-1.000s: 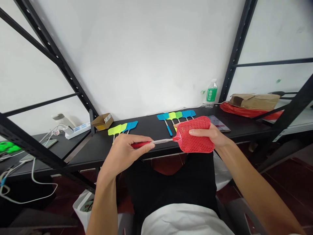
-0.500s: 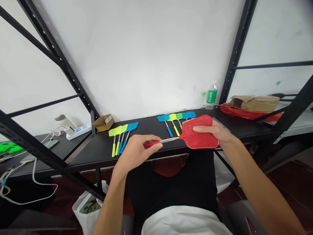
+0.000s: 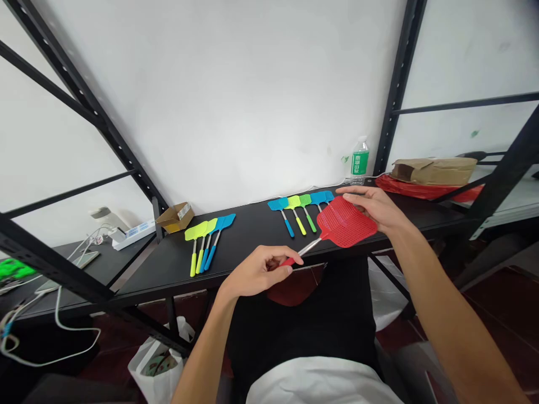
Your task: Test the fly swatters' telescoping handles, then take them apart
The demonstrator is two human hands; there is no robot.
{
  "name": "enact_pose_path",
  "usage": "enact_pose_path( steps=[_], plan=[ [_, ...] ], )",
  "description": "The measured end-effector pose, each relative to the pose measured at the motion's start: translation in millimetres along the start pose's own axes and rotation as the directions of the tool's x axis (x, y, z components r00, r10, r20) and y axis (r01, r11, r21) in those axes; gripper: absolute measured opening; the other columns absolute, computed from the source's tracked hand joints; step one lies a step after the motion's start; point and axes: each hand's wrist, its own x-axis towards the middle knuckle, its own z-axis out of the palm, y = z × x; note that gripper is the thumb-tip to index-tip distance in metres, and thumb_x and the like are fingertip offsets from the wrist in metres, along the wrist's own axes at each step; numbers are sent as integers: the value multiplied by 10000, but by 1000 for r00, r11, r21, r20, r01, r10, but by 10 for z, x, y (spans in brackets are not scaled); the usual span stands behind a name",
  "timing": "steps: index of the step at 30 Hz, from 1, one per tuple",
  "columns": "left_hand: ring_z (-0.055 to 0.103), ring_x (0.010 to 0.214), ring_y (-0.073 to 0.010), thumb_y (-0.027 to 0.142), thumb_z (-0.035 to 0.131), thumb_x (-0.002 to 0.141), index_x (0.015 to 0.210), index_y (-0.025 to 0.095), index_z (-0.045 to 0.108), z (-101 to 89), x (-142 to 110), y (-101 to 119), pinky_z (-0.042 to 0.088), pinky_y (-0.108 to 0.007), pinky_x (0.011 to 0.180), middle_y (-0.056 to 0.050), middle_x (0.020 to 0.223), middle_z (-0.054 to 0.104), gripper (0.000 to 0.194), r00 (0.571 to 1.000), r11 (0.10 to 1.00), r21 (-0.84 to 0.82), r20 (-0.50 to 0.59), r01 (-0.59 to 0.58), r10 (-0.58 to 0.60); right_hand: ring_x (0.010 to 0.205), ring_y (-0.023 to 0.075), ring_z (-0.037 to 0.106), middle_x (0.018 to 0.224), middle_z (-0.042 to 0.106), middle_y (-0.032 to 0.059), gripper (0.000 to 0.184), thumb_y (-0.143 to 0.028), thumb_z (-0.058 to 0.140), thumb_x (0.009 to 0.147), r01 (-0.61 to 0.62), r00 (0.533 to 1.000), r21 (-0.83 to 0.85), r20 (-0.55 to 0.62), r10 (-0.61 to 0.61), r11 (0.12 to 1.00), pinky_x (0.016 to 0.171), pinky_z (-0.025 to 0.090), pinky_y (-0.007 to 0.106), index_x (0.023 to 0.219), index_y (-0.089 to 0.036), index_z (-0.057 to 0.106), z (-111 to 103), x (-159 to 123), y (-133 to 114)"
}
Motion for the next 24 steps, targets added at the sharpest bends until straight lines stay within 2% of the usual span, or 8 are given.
enact_pose_path(
  steps=[3,5,8,11,13,16,19,24],
  plan=[
    [423,564,-99,379,573,910,1087,186,695,5,71,-124,346,-233,558,36,645,488,289,991,999,-29,-131,22,-25,519,133,635,911,782,92,325,-363,819,786,35,995,-29,-93,-38,999,408,438,238,1066,-204,770,-129,27,1],
    [465,568,-113,371,545,916,1123,179,662,6,154,-272,368,-237,577,41,618,498,306,967,999,-12,-250,49,-50,547,137,661,990,782,117,327,-377,804,807,28,990,-69,-139,-38,997,417,447,234,1084,-207,765,-262,38,-4],
    [474,532,-131,332,500,910,1109,197,646,4,372,-556,379,-247,576,55,559,487,282,877,974,95,-461,205,-140,583,161,681,1014,782,104,302,-417,788,820,35,979,-98,-195,-54,995,442,478,258,1071,-250,775,-483,47,-8],
    [598,650,-183,274,490,888,1068,253,668,-5,686,-801,421,-275,649,20,614,607,254,759,869,209,-602,448,-246,592,181,684,985,782,85,282,-451,773,824,68,970,-116,-226,-93,991,420,467,270,1049,-281,784,-643,46,-10],
    [666,813,-230,259,482,891,1067,284,672,-9,907,-903,450,-308,715,-17,747,704,261,700,788,250,-651,563,-294,594,177,684,977,781,84,281,-455,771,826,69,967,-117,-235,-95,991,414,465,261,1046,-280,785,-690,39,-19],
    [678,1011,-290,279,479,903,1096,303,667,-11,1185,-988,478,-366,800,-70,995,752,270,652,691,299,-685,658,-325,596,157,680,980,780,86,268,-441,759,844,56,968,-103,-238,-79,993,431,481,242,1049,-270,785,-686,28,-40],
    [671,1063,-333,298,500,895,1082,294,672,-19,1365,-1058,485,-414,838,-108,1098,738,254,639,645,319,-686,694,-348,587,139,672,971,781,87,237,-405,742,866,43,972,-89,-226,-62,995,454,496,228,1048,-260,786,-637,30,-57],
    [672,1071,-353,294,503,879,1063,285,678,-43,1502,-1183,492,-441,852,-126,1098,732,254,631,598,342,-679,724,-375,553,129,662,943,784,93,216,-358,726,879,10,975,-98,-222,-32,995,440,489,216,1046,-232,783,-540,54,-68]
  ],
)
